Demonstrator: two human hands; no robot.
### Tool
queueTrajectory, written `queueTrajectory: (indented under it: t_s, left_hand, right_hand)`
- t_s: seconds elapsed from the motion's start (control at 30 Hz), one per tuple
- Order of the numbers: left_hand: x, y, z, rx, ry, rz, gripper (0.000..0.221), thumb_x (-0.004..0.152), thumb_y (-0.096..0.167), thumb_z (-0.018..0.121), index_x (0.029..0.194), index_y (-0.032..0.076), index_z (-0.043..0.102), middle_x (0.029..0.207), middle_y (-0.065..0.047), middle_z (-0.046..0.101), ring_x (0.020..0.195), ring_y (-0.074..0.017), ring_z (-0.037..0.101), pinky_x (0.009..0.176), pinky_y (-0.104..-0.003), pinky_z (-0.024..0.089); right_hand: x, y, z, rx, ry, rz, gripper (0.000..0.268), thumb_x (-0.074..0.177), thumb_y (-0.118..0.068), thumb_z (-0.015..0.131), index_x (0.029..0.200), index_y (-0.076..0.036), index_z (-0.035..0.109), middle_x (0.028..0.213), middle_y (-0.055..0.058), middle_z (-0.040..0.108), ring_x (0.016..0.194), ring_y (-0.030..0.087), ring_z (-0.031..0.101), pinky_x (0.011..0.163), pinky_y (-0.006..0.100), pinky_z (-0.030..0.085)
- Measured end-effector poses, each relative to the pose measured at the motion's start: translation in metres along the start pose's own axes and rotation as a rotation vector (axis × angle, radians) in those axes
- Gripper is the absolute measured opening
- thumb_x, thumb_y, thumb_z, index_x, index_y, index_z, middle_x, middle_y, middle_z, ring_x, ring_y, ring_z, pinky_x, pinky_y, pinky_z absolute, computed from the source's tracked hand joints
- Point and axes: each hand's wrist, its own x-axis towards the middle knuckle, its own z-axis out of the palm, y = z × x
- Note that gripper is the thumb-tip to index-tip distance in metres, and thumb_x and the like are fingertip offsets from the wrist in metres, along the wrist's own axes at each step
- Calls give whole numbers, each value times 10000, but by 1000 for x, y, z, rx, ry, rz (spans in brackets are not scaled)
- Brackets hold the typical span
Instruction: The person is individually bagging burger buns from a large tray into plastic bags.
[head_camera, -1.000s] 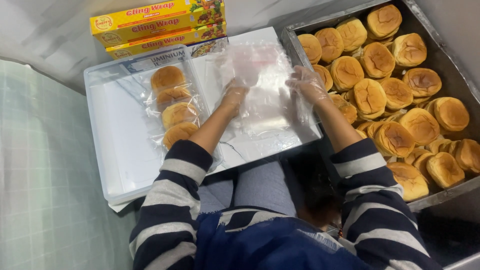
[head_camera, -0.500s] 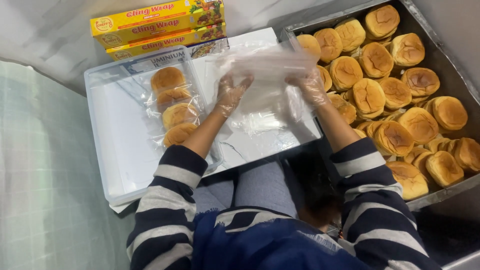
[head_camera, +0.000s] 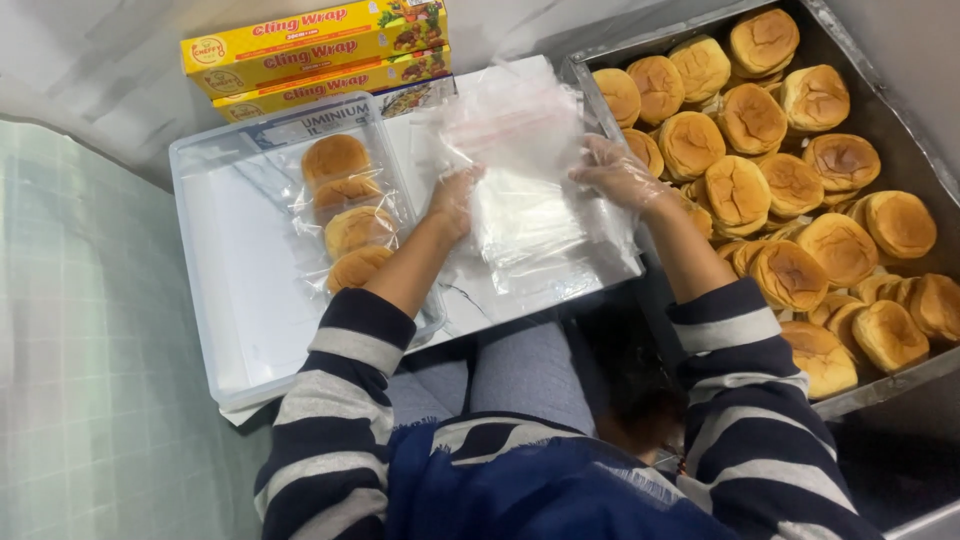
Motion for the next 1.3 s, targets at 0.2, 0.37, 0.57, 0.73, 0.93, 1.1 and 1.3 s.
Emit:
queueTrajectory:
  t_s: [0.2,0.37,0.57,0.73,0.93,1.1,1.3]
  left_hand:
    - [-20,2,5,217,154,-47,643,755,240,674,1259,2,354,1129,-201,507,1039,-298,527,859,-432,439]
    - [-14,-4,0,235,194,-107,565,754,241,657,1190,-34,426,1033,-243,540,960,-347,564,785,-459,485]
    - [-30,5,8,285,176,-129,549,772,255,624,1193,-36,423,1050,-226,534,1006,-317,539,805,-419,480]
    - [9,-16,-15,224,173,-101,493,782,221,630,1149,-58,456,991,-235,558,931,-335,574,744,-445,499]
    - [-52,16,28,362,322,-139,367,736,215,627,1040,21,556,927,-105,584,893,-254,550,805,-317,427]
    - [-44,12,23,311,362,-128,403,717,216,639,1067,44,538,893,-99,595,835,-246,570,753,-328,451]
    - [-86,40,39,435,332,-208,480,697,260,530,1120,35,517,918,-75,556,820,-225,530,674,-308,442]
  right_hand:
    - [23,29,3,127,167,-51,612,672,-46,647,1235,-33,406,995,225,514,894,283,567,661,336,536]
    - [79,79,2,-336,334,120,94,644,-344,590,720,-325,641,633,-63,610,697,143,612,647,268,492]
    - [98,71,9,-256,348,138,248,648,-238,600,890,-234,656,703,68,621,714,206,619,606,323,506]
    - [110,63,3,-147,404,106,182,637,-181,596,802,-197,671,584,52,596,619,163,619,567,278,510]
    - [40,-26,-1,95,449,-41,235,736,58,453,635,-154,449,619,-33,495,575,42,453,506,121,401]
    - [41,-26,-25,122,513,-330,199,771,75,397,731,-115,441,676,-15,514,594,60,502,571,111,497]
    - [15,-49,-46,252,521,-747,206,873,110,345,915,-75,422,813,54,474,616,121,516,542,184,513]
